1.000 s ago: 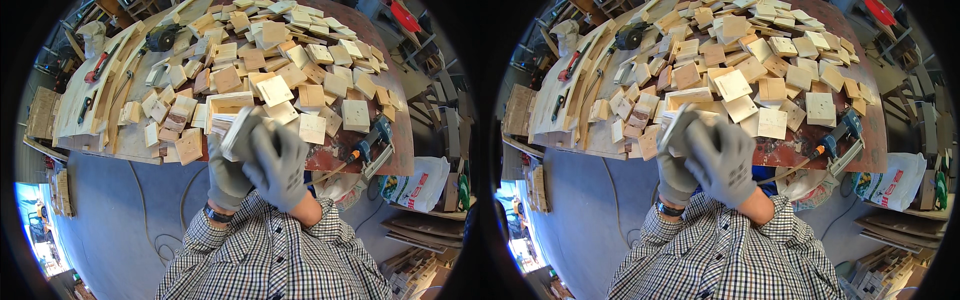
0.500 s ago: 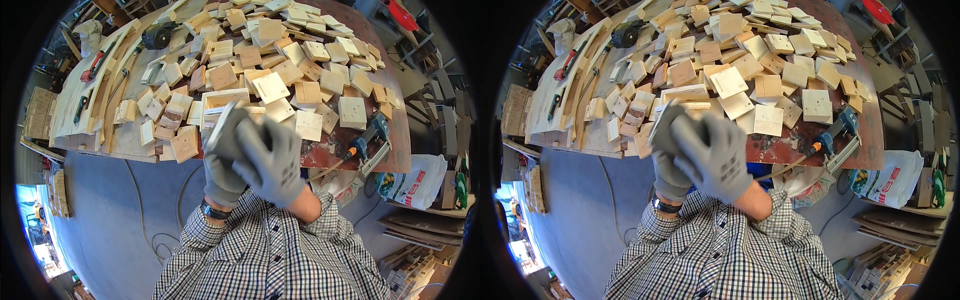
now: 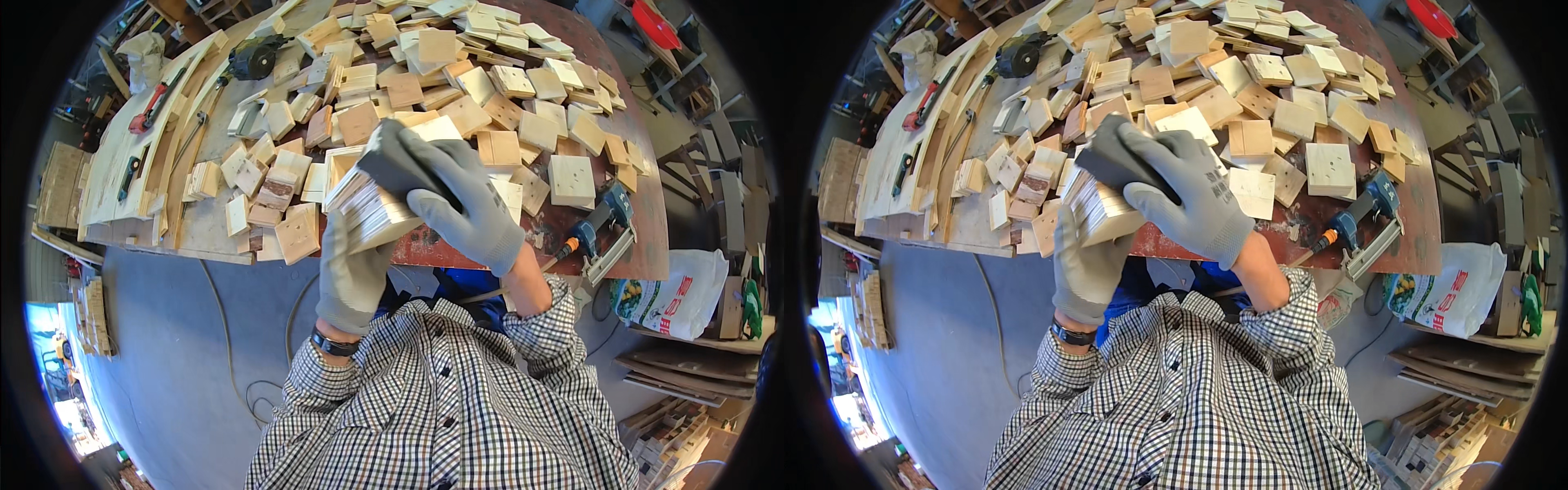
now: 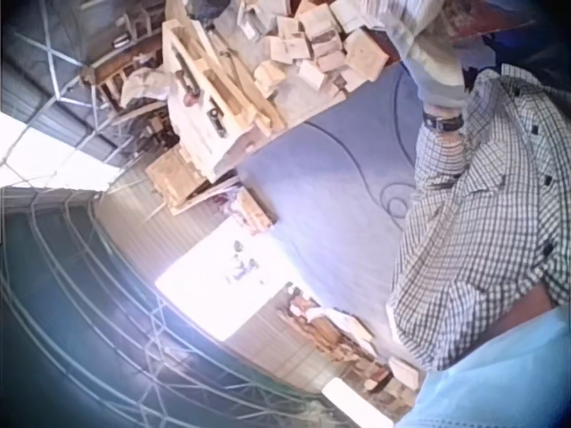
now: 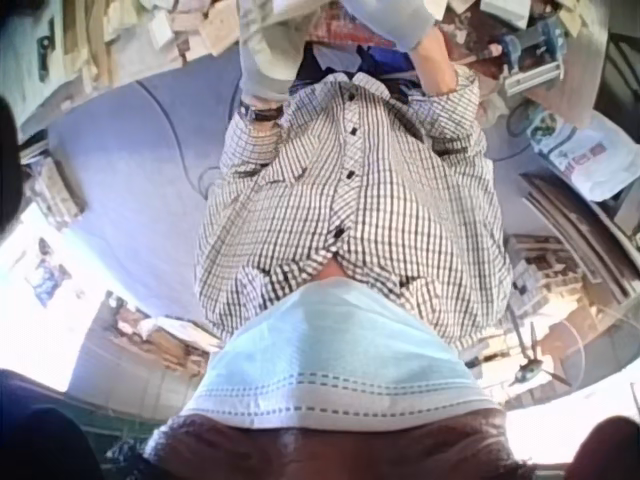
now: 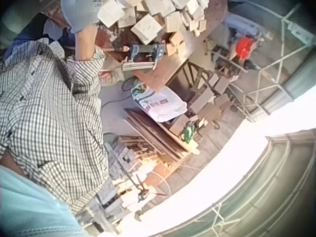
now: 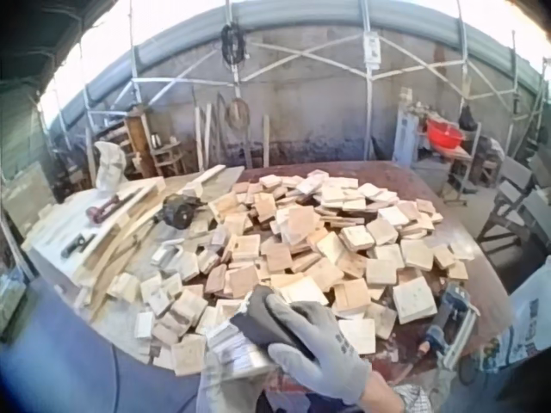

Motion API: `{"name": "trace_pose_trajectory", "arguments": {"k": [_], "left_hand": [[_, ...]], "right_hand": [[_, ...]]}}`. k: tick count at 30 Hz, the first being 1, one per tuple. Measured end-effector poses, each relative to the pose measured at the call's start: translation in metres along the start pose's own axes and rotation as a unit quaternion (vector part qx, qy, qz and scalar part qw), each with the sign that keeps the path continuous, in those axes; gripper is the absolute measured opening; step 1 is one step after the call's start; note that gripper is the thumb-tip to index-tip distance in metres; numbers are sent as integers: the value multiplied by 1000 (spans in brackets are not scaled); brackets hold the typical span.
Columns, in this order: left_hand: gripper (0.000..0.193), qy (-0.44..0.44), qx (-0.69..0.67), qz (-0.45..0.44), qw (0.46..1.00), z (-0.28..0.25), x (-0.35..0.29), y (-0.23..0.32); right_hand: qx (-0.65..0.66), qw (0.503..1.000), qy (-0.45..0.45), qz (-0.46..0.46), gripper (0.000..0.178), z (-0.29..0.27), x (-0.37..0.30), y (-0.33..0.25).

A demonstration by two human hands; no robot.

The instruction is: The person assembles small wooden boxes by nailing pieces together with a nail gun and smoothing the edges with a sanding block. They handle multiple wooden components, aligning them and securing them before moving to the next unit.

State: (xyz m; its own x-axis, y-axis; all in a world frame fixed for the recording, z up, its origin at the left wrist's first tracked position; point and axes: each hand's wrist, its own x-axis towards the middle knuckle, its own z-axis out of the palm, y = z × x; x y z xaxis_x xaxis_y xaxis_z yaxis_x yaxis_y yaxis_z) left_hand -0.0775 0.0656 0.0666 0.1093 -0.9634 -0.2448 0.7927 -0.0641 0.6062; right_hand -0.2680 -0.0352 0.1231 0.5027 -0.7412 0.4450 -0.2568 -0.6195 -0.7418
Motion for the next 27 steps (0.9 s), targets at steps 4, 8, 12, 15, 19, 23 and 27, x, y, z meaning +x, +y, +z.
{"name": "trace_pose_trajectory", "arguments": {"k": [4,8,12,15,19,23,27], "left_hand": [[74,-12,-7,-62,998,-18,-3,-2],[70,-124,-145,-99,977,-46,-5,-8],[63,-130,-22,-44,990,-20,-3,-11],[69,-100,-199,-105,969,3,-12,3],[76,-90,231,105,963,-6,-9,-1],[61,-153,-18,28,988,-1,-8,11],[72,-139,152,60,977,-10,-5,8]], "right_hand": [[81,987,-130,46,73,-16,11,7],[257,946,-164,114,76,-29,24,3],[157,987,22,19,78,-29,18,3],[-40,986,50,-157,78,-27,16,-6],[-163,974,32,-154,68,-9,-13,-25],[-182,960,1,-212,62,11,-72,-10],[-204,960,73,-179,62,-7,-30,-20]]}}
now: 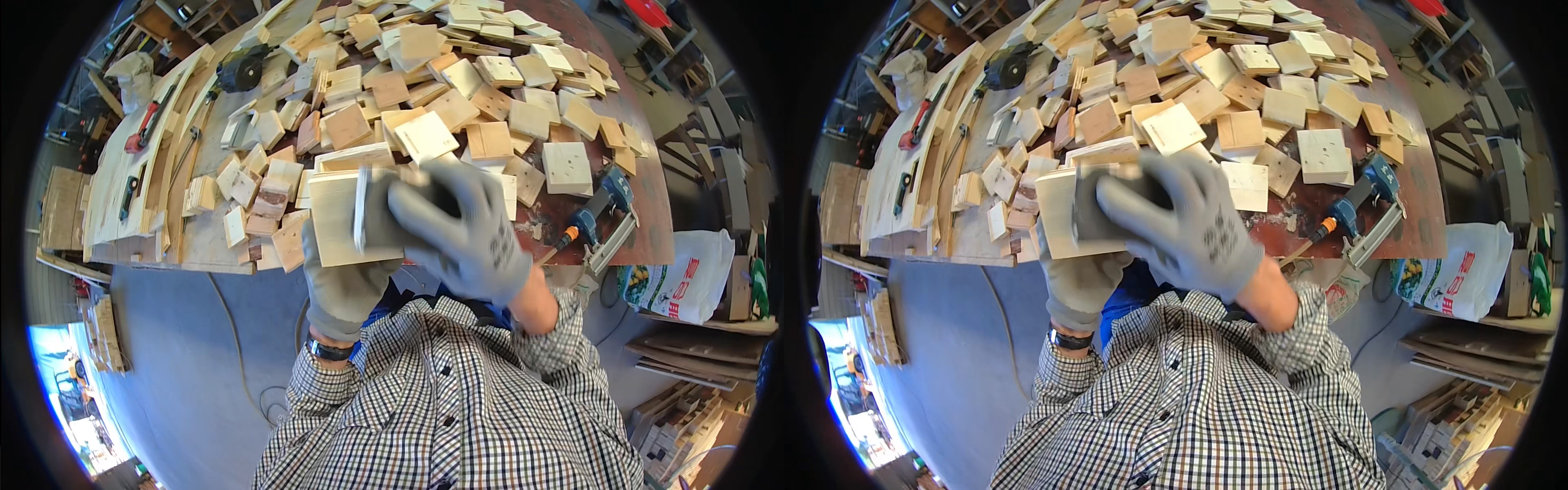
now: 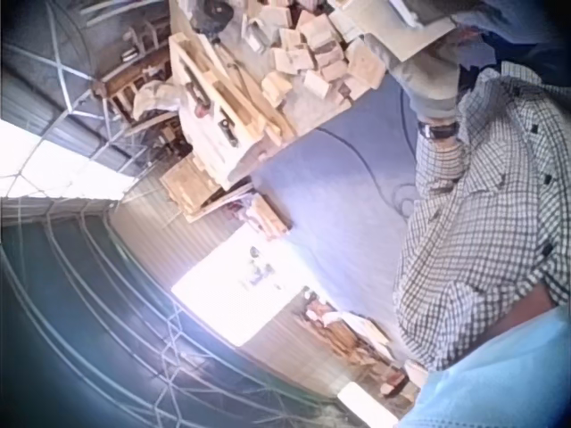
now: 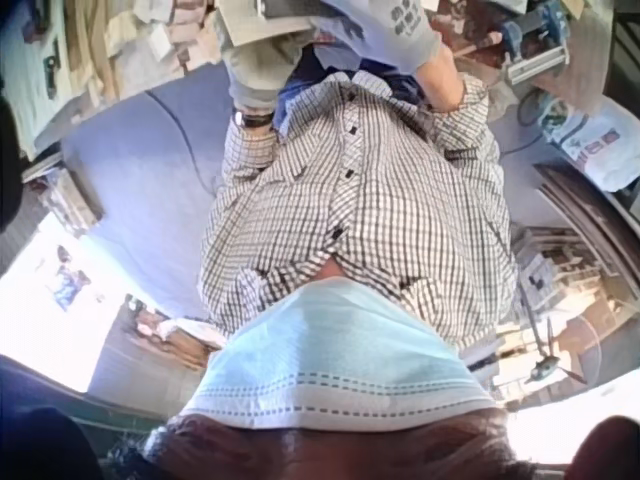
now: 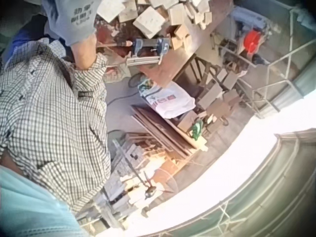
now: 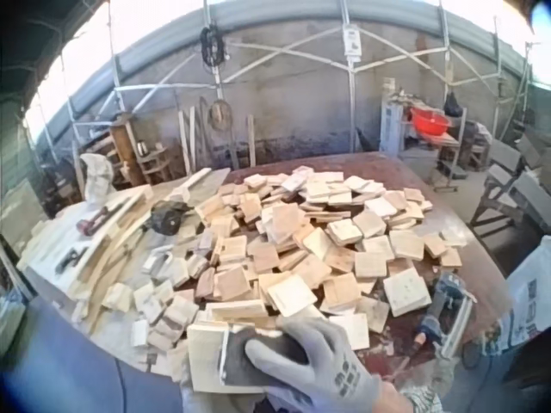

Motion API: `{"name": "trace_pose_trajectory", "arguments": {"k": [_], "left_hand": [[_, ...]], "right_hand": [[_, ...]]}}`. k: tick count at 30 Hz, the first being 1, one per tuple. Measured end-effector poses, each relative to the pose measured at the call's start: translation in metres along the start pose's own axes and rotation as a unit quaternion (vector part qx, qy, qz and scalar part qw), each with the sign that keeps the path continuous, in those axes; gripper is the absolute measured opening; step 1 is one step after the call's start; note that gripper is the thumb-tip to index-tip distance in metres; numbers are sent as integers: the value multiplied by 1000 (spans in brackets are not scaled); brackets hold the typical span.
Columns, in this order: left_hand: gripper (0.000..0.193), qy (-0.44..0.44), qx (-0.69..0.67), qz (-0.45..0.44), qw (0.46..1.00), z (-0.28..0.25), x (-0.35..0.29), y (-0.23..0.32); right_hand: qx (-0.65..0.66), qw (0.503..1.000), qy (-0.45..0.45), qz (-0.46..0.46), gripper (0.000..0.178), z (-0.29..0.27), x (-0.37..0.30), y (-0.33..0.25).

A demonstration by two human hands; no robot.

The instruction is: The person assembles small wooden boxes by nailing pieces together with a nail gun and smoothing the edges with a sanding block. They handle multiple wooden components, aligning them and securing them before moving to the next unit.

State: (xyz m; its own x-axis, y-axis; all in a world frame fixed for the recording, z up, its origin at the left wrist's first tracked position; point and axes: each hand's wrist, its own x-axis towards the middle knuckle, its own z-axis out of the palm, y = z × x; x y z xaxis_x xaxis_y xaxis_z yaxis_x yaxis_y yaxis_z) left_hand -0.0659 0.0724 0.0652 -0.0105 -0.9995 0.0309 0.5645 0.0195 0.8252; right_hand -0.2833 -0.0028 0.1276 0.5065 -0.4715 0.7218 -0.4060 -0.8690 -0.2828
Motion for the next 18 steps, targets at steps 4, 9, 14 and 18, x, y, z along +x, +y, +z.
{"name": "trace_pose_trajectory", "arguments": {"k": [4,9,14,18], "left_hand": [[83,17,-348,-139,927,-1,9,9],[80,44,-310,-103,944,4,-1,12],[72,146,-1,31,989,6,-5,7],[66,112,-270,-49,955,-2,-5,18]], "right_hand": [[-56,992,57,102,66,5,39,64],[61,994,60,66,77,-2,42,34],[5,999,-27,21,59,5,7,-29],[44,994,-92,-29,58,-6,-41,-23]]}}
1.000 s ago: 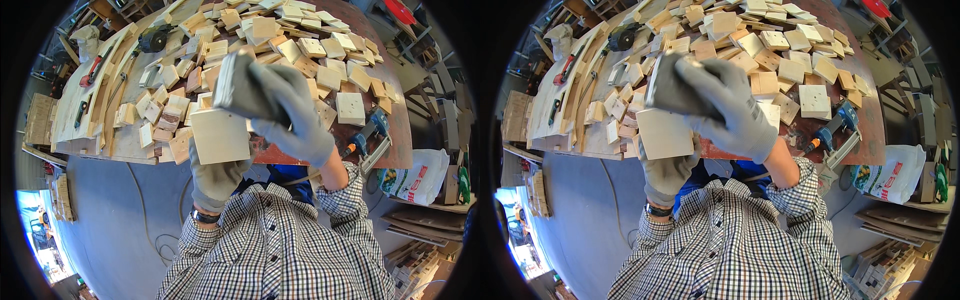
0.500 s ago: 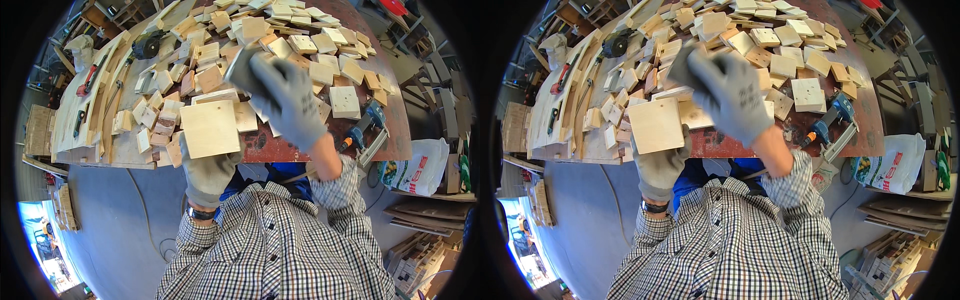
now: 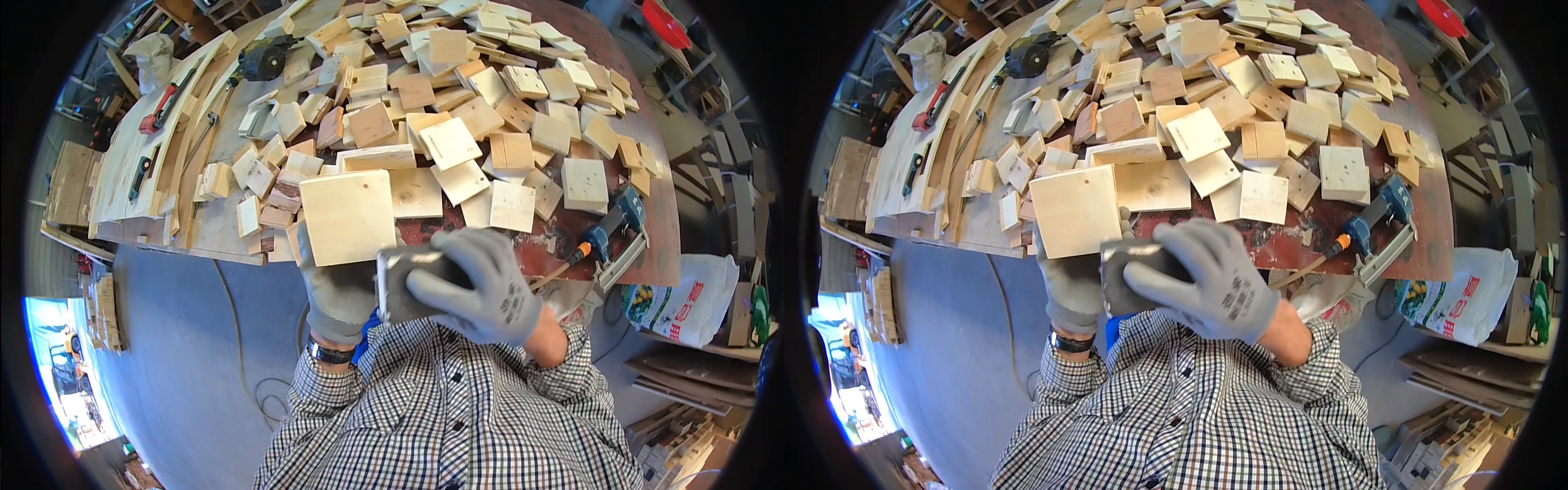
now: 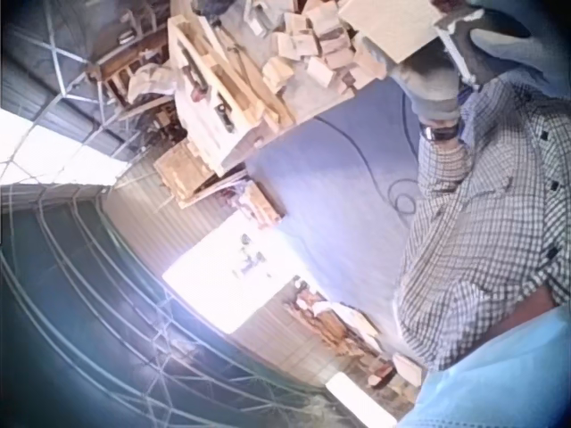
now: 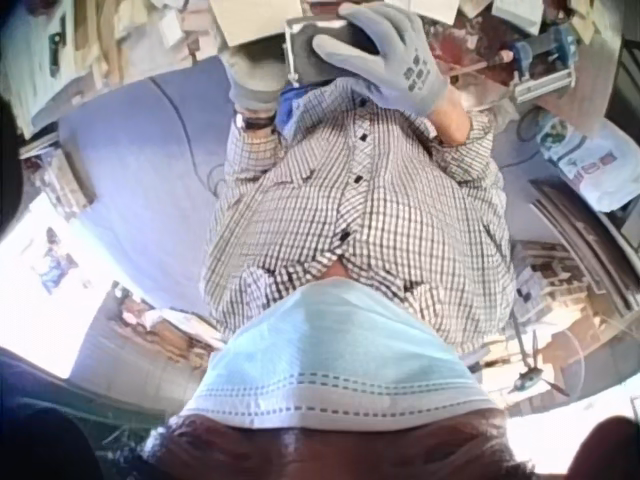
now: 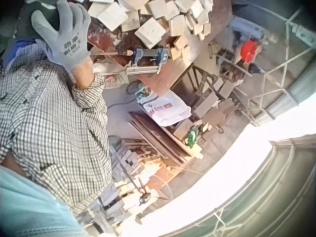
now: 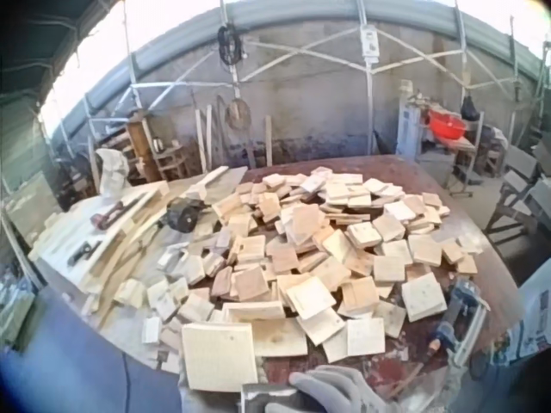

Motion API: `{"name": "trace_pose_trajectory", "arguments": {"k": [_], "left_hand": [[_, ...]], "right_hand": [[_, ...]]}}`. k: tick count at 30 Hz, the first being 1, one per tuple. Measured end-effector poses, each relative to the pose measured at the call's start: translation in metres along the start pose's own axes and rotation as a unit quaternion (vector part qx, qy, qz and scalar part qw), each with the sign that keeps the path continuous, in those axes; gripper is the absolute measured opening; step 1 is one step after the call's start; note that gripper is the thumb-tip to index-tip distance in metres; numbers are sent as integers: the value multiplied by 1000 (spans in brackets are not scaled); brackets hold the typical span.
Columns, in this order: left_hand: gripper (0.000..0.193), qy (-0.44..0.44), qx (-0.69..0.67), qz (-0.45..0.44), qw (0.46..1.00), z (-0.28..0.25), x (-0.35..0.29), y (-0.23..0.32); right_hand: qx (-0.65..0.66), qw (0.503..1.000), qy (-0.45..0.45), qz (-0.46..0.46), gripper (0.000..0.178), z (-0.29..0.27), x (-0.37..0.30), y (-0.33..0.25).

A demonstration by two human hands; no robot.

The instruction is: The person assembles small wooden boxes by nailing pieces together with a nail gun and smoothing the edges with a sanding block. They handle multiple wooden components, aligning them and securing them before moving to the next unit.

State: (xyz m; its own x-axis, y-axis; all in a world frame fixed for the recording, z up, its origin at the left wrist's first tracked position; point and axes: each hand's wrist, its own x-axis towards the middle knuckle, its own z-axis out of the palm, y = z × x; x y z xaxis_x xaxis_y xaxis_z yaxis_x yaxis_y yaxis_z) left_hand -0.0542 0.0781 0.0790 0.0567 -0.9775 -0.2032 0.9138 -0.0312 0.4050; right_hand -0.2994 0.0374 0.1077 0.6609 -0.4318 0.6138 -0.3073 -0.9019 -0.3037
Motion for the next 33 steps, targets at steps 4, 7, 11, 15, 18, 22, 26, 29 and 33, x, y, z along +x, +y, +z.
{"name": "trace_pose_trajectory", "arguments": {"k": [4,7,11,15,18,22,26,29,33], "left_hand": [[65,-50,-47,-38,997,9,-2,-8],[66,-120,-69,-80,987,15,-1,-13],[83,-58,-127,-153,978,-8,0,-6],[80,-41,-91,-89,991,-3,-10,-10],[75,-58,-69,-85,992,-25,-10,-7],[83,44,139,44,988,-4,-18,-11],[79,-73,-102,-157,980,2,-8,-6],[73,-64,7,-62,996,-15,-9,-18],[67,-23,188,81,979,-12,-6,-16]], "right_hand": [[-12,995,98,2,63,-10,35,14],[-47,995,85,5,61,-19,66,38],[-114,971,167,128,68,-21,89,81],[34,993,90,69,74,-8,75,38],[99,989,100,48,72,21,42,14],[123,991,56,13,69,16,-1,27],[227,945,168,167,75,-1,44,33],[188,973,120,58,73,3,72,31],[8,998,56,-16,54,1,35,11]]}}
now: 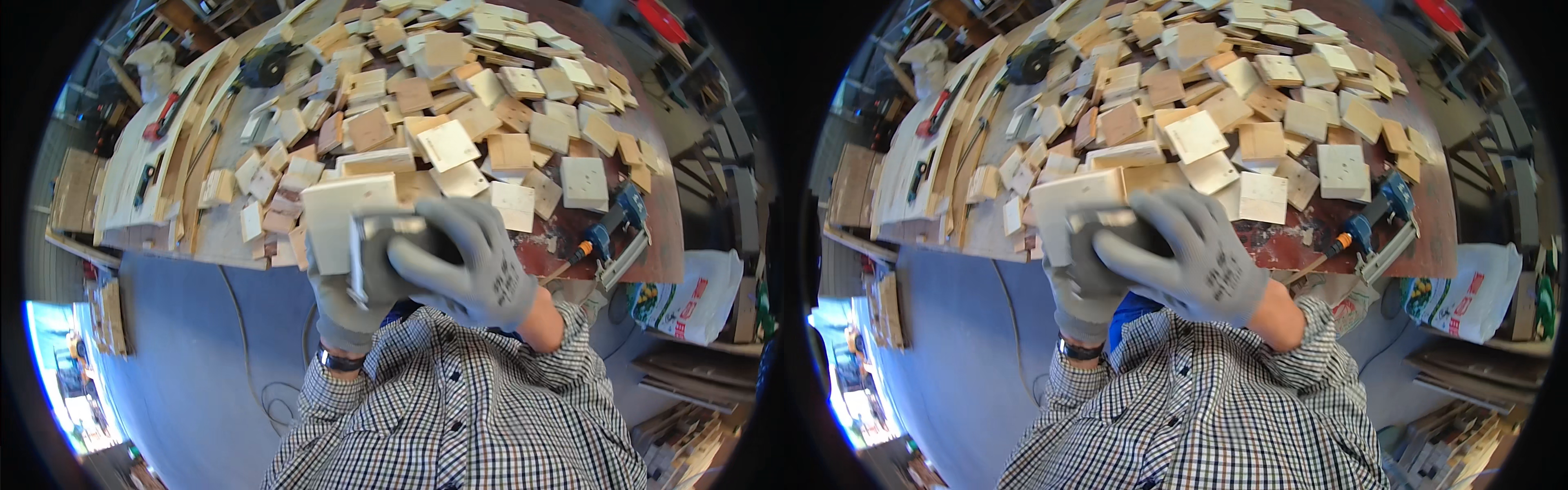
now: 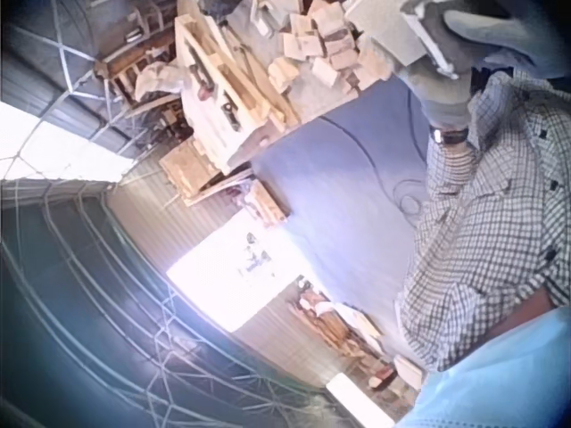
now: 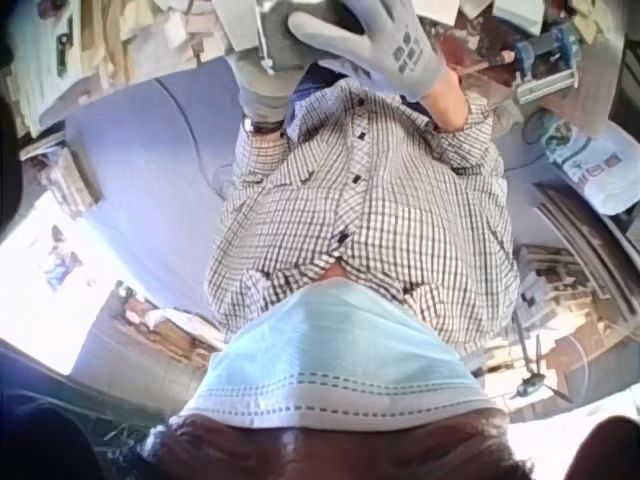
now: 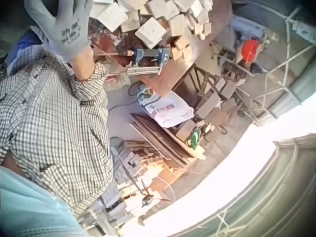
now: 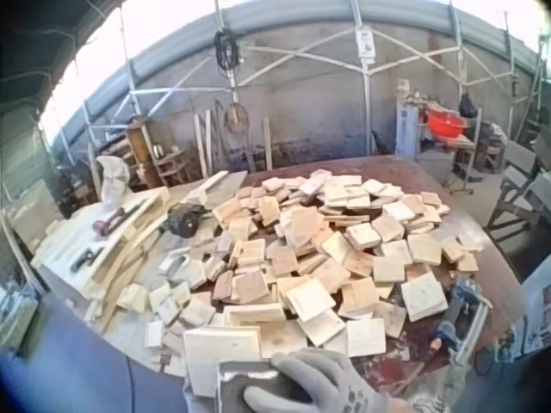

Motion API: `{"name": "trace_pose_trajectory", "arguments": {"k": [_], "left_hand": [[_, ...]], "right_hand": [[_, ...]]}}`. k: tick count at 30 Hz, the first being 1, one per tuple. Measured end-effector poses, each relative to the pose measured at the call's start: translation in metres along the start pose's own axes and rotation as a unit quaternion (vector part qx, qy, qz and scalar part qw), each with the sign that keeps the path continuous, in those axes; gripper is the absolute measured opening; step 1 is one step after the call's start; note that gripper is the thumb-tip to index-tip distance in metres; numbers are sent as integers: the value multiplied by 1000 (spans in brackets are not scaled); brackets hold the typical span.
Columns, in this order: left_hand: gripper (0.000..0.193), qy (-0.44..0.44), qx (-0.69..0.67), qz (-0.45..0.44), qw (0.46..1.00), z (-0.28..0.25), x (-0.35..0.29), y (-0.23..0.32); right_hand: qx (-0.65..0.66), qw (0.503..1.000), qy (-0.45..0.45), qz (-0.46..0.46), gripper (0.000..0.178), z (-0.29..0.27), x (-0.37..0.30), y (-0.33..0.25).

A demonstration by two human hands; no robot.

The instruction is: The person assembles small wooden boxes by nailing pieces together with a nail gun and smoothing the edges with a sanding block. They handle multiple wooden components, aligning them and securing them before moving to the next unit.

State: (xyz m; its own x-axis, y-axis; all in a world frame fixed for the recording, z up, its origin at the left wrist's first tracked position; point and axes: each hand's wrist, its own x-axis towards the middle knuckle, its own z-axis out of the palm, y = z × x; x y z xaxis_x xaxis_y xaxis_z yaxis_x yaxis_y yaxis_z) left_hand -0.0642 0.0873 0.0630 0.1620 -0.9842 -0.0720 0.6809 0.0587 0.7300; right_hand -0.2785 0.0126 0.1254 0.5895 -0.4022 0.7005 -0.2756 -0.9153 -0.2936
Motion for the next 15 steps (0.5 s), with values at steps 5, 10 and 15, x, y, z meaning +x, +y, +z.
{"name": "trace_pose_trajectory", "arguments": {"k": [5,10,15], "left_hand": [[69,-7,-254,-114,961,25,6,12],[74,-96,-205,-112,968,27,1,2],[74,-48,-192,-116,973,38,-5,1]], "right_hand": [[51,991,63,107,61,6,-13,-1],[-57,993,60,86,70,-6,13,44],[-52,988,89,117,72,-18,31,42]]}}
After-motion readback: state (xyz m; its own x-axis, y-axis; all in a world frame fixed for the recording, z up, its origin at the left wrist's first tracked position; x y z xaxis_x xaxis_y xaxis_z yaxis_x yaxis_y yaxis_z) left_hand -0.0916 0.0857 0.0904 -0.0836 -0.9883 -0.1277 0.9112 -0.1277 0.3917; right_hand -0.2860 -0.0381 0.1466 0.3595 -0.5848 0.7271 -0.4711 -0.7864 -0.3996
